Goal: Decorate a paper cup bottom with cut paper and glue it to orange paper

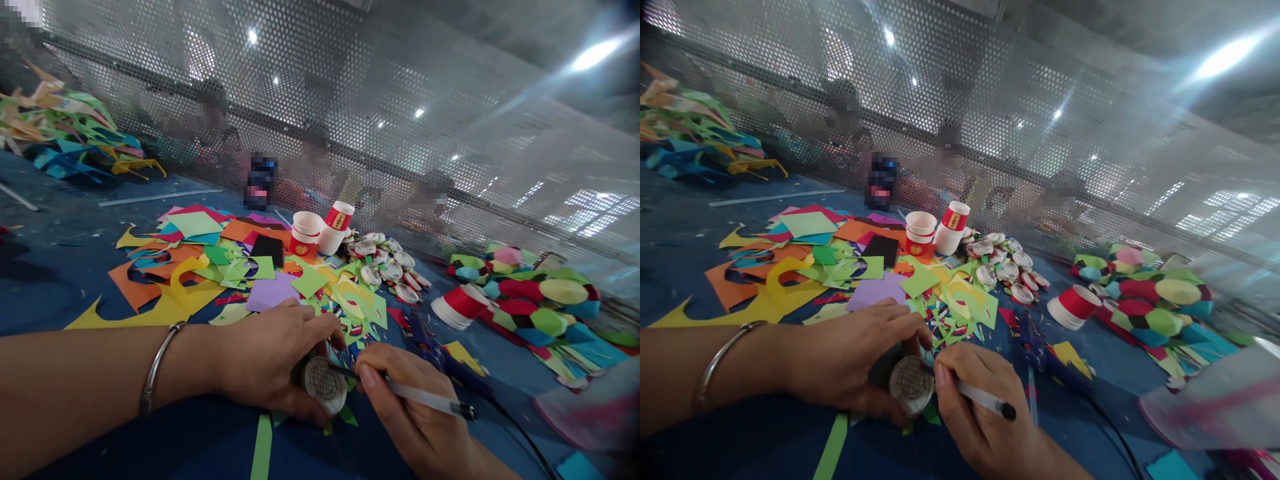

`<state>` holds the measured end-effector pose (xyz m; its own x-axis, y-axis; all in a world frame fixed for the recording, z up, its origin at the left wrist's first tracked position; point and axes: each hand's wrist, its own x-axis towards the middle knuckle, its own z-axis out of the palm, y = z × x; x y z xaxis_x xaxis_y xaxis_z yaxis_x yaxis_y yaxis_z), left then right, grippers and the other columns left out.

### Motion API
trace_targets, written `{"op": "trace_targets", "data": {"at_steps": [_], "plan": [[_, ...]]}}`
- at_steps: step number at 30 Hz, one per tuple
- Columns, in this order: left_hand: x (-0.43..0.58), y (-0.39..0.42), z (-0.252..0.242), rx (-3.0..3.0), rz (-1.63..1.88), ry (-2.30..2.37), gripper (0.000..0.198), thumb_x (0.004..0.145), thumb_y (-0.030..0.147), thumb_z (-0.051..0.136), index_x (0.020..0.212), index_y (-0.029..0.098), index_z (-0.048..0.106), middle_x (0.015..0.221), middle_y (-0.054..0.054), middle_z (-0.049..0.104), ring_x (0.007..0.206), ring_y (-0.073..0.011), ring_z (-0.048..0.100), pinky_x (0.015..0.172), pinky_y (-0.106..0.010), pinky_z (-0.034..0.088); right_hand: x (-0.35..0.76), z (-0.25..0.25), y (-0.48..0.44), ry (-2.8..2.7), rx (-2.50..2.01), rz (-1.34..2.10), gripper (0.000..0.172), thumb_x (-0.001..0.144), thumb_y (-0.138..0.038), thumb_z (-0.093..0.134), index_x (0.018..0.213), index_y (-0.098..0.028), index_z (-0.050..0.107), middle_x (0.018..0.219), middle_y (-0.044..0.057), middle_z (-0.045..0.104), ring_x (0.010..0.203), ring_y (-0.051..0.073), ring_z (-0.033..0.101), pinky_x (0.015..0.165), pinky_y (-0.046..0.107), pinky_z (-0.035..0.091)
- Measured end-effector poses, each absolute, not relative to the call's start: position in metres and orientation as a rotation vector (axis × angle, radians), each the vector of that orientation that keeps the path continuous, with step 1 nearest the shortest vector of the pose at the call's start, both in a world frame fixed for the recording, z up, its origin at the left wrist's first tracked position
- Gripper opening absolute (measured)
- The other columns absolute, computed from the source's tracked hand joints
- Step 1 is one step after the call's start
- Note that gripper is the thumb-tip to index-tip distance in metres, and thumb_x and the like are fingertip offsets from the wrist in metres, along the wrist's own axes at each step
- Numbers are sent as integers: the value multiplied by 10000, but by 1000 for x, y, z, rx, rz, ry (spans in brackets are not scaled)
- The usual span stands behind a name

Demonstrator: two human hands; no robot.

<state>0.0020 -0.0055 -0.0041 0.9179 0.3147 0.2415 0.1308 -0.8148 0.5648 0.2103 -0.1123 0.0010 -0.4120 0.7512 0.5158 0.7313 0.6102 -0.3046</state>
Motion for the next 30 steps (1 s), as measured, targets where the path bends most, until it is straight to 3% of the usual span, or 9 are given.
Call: {"op": "trace_targets", "data": {"at_steps": [30], "plan": [[2, -5, -5, 2501, 451, 289, 620, 680, 473, 823, 1157, 214, 525, 1070, -81, 664, 978, -274, 612, 807, -368, 450, 209, 2, -111, -2202, -1153, 40, 159, 952, -107, 432, 936, -201, 559, 734, -1, 607, 612, 124, 570, 570, 257, 434]]}}
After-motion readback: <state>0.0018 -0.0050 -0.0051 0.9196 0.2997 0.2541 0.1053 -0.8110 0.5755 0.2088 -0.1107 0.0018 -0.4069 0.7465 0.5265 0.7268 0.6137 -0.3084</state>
